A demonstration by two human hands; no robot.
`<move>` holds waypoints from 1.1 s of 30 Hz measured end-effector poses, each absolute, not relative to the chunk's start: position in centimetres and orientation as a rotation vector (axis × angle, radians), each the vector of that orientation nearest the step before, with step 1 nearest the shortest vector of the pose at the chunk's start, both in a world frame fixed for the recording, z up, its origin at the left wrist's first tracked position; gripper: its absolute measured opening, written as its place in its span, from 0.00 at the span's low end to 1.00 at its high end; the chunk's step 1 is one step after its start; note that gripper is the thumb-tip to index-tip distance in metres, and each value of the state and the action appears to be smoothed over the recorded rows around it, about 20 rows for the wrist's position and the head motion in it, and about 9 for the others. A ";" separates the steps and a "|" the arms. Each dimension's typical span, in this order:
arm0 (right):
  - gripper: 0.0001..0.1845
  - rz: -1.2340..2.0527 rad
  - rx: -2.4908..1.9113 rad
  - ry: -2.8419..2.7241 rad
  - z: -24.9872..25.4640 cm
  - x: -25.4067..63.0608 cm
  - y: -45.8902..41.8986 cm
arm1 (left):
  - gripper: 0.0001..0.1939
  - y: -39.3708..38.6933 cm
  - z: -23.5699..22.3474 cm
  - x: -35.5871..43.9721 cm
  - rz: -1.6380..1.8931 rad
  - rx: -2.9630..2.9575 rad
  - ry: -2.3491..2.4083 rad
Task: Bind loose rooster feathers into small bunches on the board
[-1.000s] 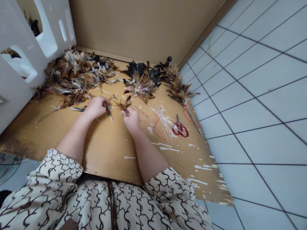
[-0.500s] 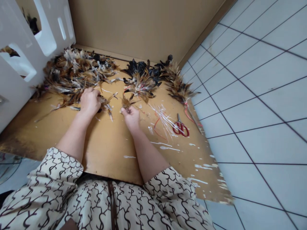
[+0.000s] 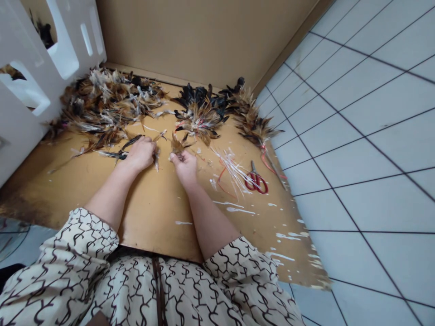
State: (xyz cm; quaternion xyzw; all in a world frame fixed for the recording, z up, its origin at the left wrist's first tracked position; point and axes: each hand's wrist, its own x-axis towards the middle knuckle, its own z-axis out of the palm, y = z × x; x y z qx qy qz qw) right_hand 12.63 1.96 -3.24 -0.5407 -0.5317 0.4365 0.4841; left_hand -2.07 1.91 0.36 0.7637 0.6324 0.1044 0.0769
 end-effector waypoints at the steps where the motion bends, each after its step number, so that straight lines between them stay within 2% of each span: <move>1: 0.08 1.061 -1.319 -1.298 -3.3 12.6 2.0 | 0.13 2.0 0.3 -2.1 0.325 2.291 1.894; 12: 0.10 1.092 -1.255 -1.257 -3.1 12.6 1.9 | 0.11 1.8 0.8 -1.9 0.718 2.123 1.753; 18: 0.09 1.048 -1.233 -1.287 -3.0 12.9 2.0 | 0.08 1.7 0.8 -1.7 0.710 2.095 1.618; 26: 0.06 1.088 -1.152 -1.369 -3.2 12.5 1.8 | 0.10 1.3 0.6 -1.4 0.732 2.117 1.455; 33: 0.06 1.099 -1.151 -1.474 -3.7 12.5 1.8 | 0.10 1.4 0.6 -1.1 0.756 2.030 1.522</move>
